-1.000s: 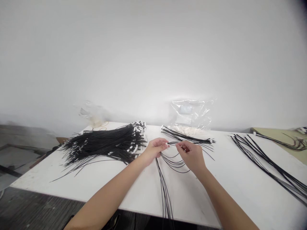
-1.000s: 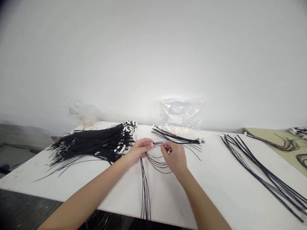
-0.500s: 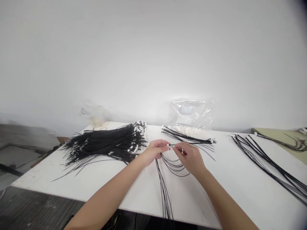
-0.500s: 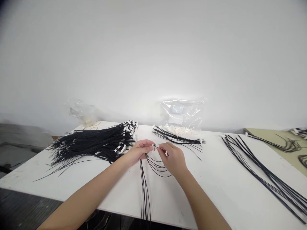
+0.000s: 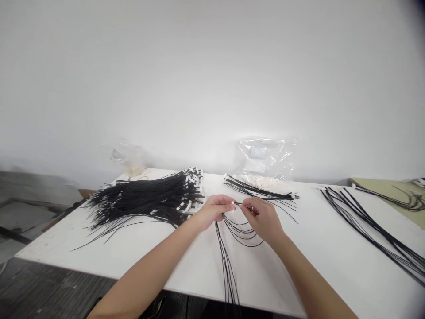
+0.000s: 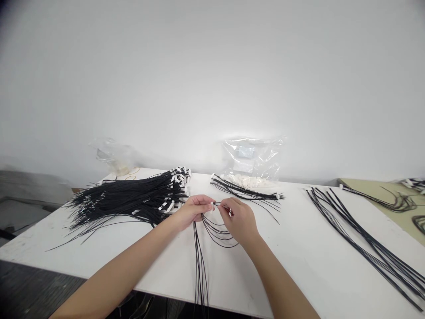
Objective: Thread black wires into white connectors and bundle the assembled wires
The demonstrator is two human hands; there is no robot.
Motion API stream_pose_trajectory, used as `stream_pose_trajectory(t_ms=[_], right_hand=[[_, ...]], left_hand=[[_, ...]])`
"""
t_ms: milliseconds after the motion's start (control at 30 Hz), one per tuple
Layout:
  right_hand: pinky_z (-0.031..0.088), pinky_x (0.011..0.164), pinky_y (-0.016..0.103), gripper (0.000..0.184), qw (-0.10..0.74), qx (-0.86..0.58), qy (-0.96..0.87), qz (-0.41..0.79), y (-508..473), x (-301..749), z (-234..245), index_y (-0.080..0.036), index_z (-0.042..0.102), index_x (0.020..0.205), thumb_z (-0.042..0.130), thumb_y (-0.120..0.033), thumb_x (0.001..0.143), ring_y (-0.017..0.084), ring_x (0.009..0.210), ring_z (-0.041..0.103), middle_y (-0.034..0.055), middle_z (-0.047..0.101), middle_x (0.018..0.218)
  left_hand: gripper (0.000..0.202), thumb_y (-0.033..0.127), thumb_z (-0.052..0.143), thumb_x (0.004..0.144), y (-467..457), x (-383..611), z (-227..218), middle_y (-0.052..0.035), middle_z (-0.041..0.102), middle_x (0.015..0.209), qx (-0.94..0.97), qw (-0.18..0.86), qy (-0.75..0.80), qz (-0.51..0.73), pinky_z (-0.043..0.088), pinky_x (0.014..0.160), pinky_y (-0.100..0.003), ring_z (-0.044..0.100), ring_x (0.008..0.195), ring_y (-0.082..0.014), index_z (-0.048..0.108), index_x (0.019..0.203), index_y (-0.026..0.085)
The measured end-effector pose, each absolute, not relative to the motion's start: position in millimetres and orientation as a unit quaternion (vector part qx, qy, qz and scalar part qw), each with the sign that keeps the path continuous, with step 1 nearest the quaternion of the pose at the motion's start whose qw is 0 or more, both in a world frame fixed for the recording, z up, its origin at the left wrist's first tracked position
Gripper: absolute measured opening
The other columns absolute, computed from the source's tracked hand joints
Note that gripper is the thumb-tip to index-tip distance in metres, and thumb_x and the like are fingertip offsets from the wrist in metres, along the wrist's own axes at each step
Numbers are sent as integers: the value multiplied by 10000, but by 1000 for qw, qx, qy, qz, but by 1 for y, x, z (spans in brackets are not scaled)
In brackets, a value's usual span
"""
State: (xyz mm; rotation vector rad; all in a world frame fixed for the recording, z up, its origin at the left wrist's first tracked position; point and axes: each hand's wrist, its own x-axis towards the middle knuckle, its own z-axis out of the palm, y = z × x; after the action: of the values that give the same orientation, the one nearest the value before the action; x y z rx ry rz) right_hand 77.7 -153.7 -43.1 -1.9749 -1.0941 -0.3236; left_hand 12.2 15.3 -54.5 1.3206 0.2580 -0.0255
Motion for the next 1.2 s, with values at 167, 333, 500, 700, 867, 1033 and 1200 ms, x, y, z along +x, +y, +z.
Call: stream_pose_trajectory(t_ms=[167, 333, 500, 700, 867, 1033, 1200], right_hand=[[322, 491, 207, 220, 401, -795, -439, -115, -155, 75, -38, -185, 550, 716, 434, -336, 826, 95, 516, 418, 16, 540, 640], [310, 483, 200, 215, 381, -807, -431, -135, -154, 75, -40, -190, 559, 718, 437, -330, 827, 85, 492, 412, 9, 554, 656], [339, 538, 207, 174, 347, -805, -421, -235, -152, 77, -43, -201, 593, 844, 456, -307, 828, 104, 605, 489, 18, 582, 745], [338, 754, 302, 119, 265, -739, -479, -393, -150, 69, -37, -215, 602, 885, 517, -205, 802, 160, 818, 498, 46, 588, 854], [271, 531, 246, 152, 202, -706, -566, -374, -148, 51, -40, -214, 586, 749, 477, -125, 806, 85, 538, 410, -9, 521, 613], [189, 448, 244, 207, 187, -752, -573, -266, -141, 40, -48, -183, 593, 812, 433, -308, 851, 73, 469, 406, 11, 530, 616], [265, 480, 202, 241, 328, -796, -509, -14, -134, 38, -53, -202, 550, 835, 384, -375, 864, 88, 514, 479, -10, 580, 652]], left_hand=[[384, 339, 732, 556, 14, 12, -55, -22, 577, 719, 608, 784, 120, -16, 128, 371, -161, 299, 406, 5, 602, 864, 149], [380, 361, 716, 574, 14, 13, -54, -18, 579, 734, 614, 780, 120, -14, 129, 364, -164, 282, 393, 9, 595, 870, 156], [382, 365, 708, 588, 15, 13, -49, -12, 576, 748, 608, 785, 123, -13, 156, 361, -157, 292, 382, 17, 596, 887, 155], [384, 343, 722, 576, 19, 17, -53, 3, 575, 738, 540, 825, 157, 54, 214, 352, -155, 321, 352, 22, 593, 878, 144], [364, 305, 732, 570, 20, 20, -55, 7, 591, 761, 477, 854, 183, 101, 232, 346, -140, 310, 352, 34, 583, 862, 147], [365, 286, 729, 578, 18, 20, -51, 27, 582, 768, 416, 879, 186, 141, 257, 357, -124, 282, 365, 48, 567, 881, 162], [386, 311, 721, 587, 11, 18, -52, 34, 563, 759, 408, 886, 161, 151, 278, 372, -139, 299, 364, 38, 549, 907, 178]])
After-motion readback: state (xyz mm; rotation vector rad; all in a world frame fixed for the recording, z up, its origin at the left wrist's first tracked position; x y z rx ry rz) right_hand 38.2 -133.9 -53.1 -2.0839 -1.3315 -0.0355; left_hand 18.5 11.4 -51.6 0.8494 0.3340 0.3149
